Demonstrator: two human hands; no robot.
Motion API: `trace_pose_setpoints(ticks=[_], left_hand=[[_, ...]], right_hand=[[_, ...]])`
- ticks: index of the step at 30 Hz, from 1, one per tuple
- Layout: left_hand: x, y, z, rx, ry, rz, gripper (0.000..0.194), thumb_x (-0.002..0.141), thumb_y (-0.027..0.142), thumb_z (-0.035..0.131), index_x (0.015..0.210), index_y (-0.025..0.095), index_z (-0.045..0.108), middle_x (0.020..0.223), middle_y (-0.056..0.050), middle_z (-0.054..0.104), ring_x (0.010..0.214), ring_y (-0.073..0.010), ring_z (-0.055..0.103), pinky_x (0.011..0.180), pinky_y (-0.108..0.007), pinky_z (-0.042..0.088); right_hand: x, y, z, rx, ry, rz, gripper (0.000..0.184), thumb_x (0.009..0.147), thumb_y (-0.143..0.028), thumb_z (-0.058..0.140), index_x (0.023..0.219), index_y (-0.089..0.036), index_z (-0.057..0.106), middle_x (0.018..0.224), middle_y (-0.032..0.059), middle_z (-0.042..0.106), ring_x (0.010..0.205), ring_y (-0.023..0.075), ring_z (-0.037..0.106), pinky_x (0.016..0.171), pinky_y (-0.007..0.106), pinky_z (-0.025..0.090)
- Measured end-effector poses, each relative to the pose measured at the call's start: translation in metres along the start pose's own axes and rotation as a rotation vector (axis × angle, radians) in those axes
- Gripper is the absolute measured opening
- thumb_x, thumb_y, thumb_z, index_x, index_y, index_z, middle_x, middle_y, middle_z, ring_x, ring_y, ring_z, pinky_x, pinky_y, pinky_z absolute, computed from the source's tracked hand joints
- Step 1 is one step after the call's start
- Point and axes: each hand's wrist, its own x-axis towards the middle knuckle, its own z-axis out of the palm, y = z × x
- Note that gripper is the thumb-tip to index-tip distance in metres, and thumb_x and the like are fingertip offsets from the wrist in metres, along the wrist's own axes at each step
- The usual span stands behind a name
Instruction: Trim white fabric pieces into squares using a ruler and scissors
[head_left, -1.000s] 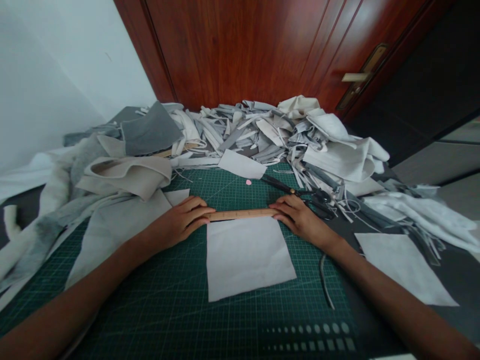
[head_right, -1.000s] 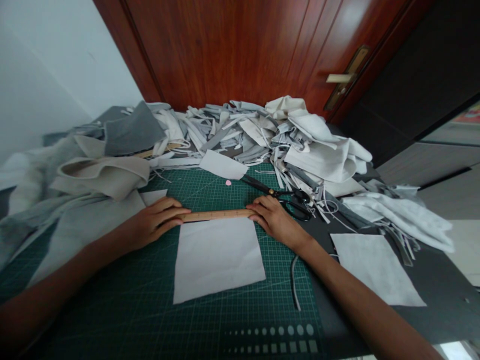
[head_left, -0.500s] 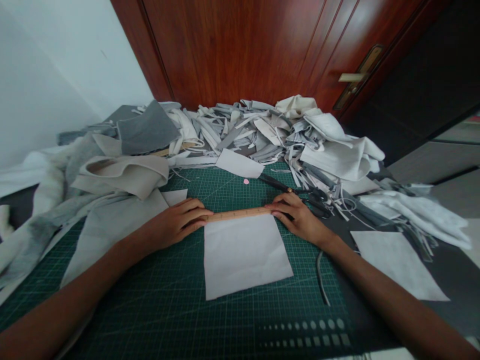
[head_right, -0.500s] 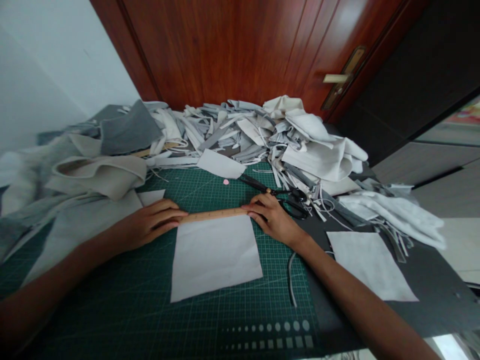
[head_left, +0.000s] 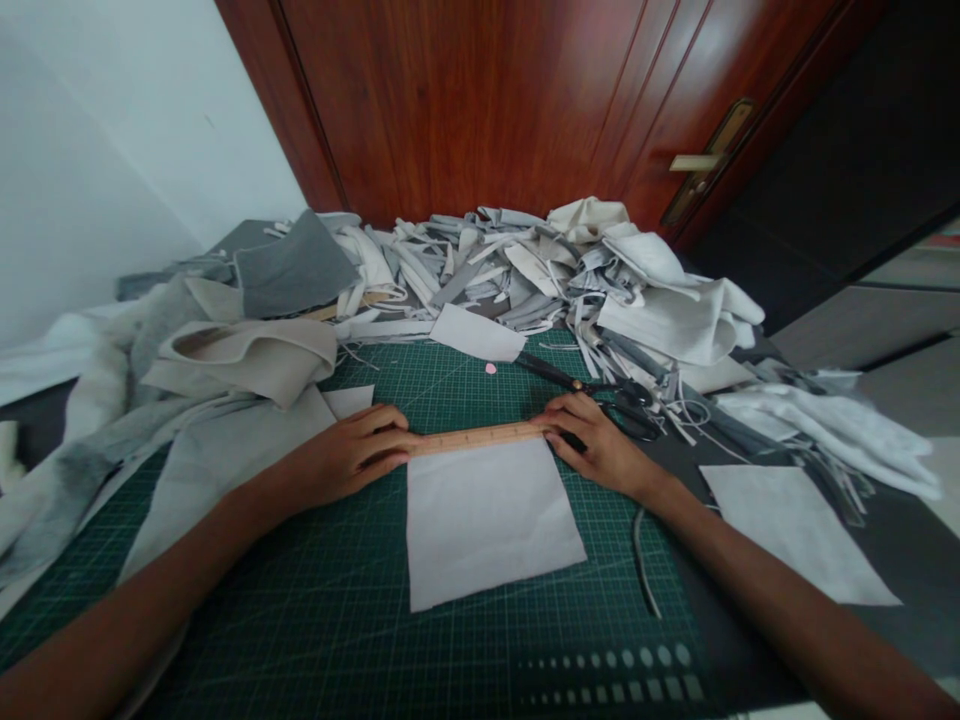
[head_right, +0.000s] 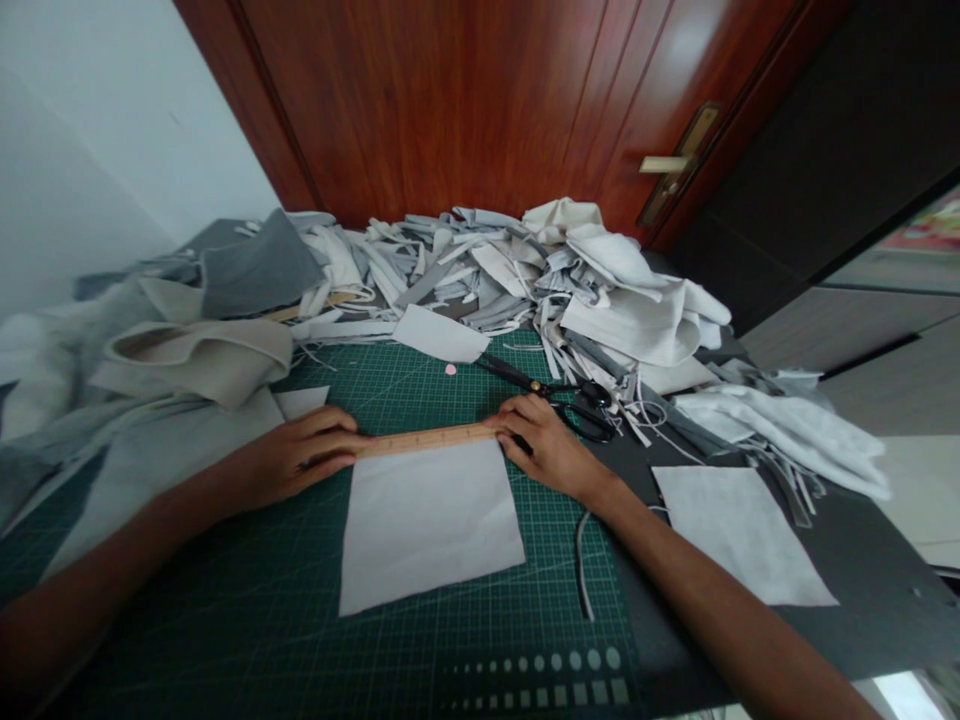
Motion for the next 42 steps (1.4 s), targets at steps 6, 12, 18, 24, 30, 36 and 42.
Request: trace_pose_setpoints(ticks=[6,12,18,24,30,36,42], left_hand=[[0.0,-0.001,-0.001,-0.005,-0.017,0.009,0.026,0.104,0.026,0.053,0.122,0.024,0.071,0.11,-0.008,0.065,0.1,-0.0203,0.063,0.09,-0.033,0.054],[0.003,0.002,-0.004,-0.051,-0.032,-0.029,0.027,0.105,0.028,0.05,0.103,0.02,0.075,0.105,-0.008,0.064,0.095,-0.0197,0.063,0.085,-0.031,0.053],[0.004,0.002,0.0,-0.086,-0.018,-0.064,0.03,0.106,0.029,0.046,0.103,0.02,0.074,0.108,-0.008,0.065,0.098,-0.0206,0.063,0.091,-0.033,0.052],[0.002,-0.001,0.003,-0.04,-0.051,-0.033,0.036,0.107,0.026,0.043,0.132,0.03,0.069,0.111,-0.007,0.062,0.101,-0.0209,0.06,0.093,-0.034,0.049],[0.005,0.002,0.0,-0.003,-0.098,-0.007,0.043,0.107,0.021,0.039,0.141,0.035,0.063,0.109,-0.007,0.058,0.1,-0.021,0.057,0.091,-0.034,0.047],[0.004,0.005,0.0,-0.012,-0.09,-0.03,0.043,0.107,0.02,0.04,0.14,0.035,0.064,0.113,-0.008,0.058,0.105,-0.0225,0.058,0.095,-0.037,0.046],[0.003,0.003,0.003,-0.015,-0.073,-0.008,0.044,0.106,0.018,0.042,0.14,0.036,0.064,0.11,-0.007,0.059,0.103,-0.022,0.058,0.093,-0.035,0.047]], right_hand=[[0.001,-0.002,-0.002,-0.003,-0.027,-0.013,0.023,0.103,-0.023,0.051,0.12,-0.021,0.067,0.117,0.0124,0.065,0.114,0.0286,0.061,0.104,0.052,0.049],[0.001,-0.002,-0.001,0.004,-0.032,-0.003,0.024,0.102,-0.027,0.053,0.122,-0.022,0.067,0.118,0.0118,0.064,0.115,0.0285,0.06,0.104,0.051,0.048],[0.003,0.0,-0.002,0.044,-0.034,-0.015,0.024,0.105,-0.029,0.05,0.121,-0.024,0.067,0.117,0.0107,0.065,0.114,0.0275,0.06,0.104,0.05,0.047],[0.006,0.001,-0.002,0.05,-0.033,-0.024,0.019,0.104,-0.029,0.053,0.114,-0.022,0.067,0.112,0.0102,0.067,0.109,0.0261,0.061,0.1,0.046,0.046],[0.028,-0.015,-0.012,-0.065,-0.147,0.014,0.013,0.102,-0.027,0.057,0.102,-0.02,0.068,0.1,0.0063,0.07,0.096,0.024,0.065,0.093,0.044,0.045],[0.061,-0.018,-0.006,-0.002,-0.03,0.029,0.019,0.102,-0.023,0.051,0.102,-0.018,0.069,0.1,0.0085,0.072,0.094,0.0223,0.067,0.086,0.036,0.05],[0.091,0.004,0.009,0.234,0.065,0.018,0.018,0.101,-0.022,0.052,0.104,-0.019,0.07,0.106,0.0084,0.075,0.087,0.0199,0.067,0.081,0.033,0.052]])
